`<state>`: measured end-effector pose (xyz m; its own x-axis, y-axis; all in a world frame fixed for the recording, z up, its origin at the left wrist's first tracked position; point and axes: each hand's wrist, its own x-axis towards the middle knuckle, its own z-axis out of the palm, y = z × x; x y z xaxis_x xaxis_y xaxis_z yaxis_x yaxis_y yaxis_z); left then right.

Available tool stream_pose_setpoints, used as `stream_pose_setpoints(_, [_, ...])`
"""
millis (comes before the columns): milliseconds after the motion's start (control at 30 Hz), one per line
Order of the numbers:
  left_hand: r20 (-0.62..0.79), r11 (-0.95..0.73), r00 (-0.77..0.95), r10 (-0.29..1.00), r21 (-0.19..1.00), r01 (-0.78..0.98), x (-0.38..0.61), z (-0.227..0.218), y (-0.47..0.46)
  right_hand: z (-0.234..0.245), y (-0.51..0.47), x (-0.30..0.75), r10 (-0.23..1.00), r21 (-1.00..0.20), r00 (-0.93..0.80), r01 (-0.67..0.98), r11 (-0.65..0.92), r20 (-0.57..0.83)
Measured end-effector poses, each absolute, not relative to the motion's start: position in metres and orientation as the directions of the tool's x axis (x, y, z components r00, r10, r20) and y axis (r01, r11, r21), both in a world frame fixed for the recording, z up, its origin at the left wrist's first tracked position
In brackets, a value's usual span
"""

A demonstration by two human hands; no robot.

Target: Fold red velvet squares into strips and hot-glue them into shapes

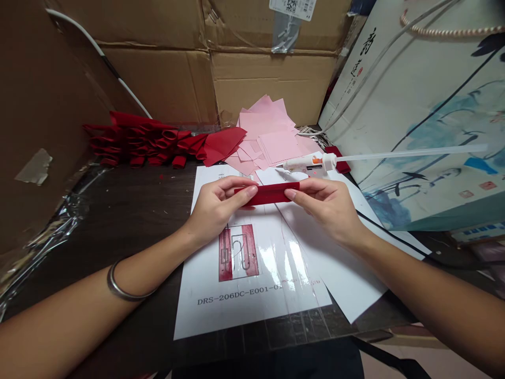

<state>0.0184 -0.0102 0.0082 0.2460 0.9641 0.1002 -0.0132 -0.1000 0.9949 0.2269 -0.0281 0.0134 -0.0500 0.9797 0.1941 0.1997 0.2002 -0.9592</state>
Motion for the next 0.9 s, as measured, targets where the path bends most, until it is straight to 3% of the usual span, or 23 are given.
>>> stream_pose_setpoints(267, [0.155, -0.210, 0.285, 0.946, 0.962, 0.175, 0.0199, 0.0083, -0.0136, 0.0067, -0.0333, 0.2248, 0.960, -0.917, -0.158, 0.294, 0.270, 0.232])
stream_pose_setpoints(433, [0.220, -0.263, 0.246, 0.944, 0.951, 0.160, 0.0180, 0.0062, -0.0122, 0.0064, -0.0316, 0.2261, 0.972, -0.944, -0.123, 0.242, 0.224, 0.199])
stream_pose_setpoints(600, [0.175, -0.257, 0.314, 0.933, 0.936, 0.240, 0.0177, 0.0039, -0.0121, 0.0065, -0.0321, 0.2261, 0.967, -0.946, -0.169, 0.230, 0.229, 0.193])
stream_pose_setpoints(767, [0.248, -0.272, 0.122, 0.961, 0.928, 0.255, 0.0170, 0.0044, -0.0087, 0.0052, -0.0308, 0.2260, 0.979, -0.964, -0.150, 0.207, 0.169, 0.140])
stream_pose_setpoints(900, [0.211, -0.264, 0.247, 0.946, 0.942, 0.208, 0.0164, 0.0049, -0.0070, 0.0054, -0.0311, 0.2256, 0.975, -0.959, -0.167, 0.220, 0.181, 0.145])
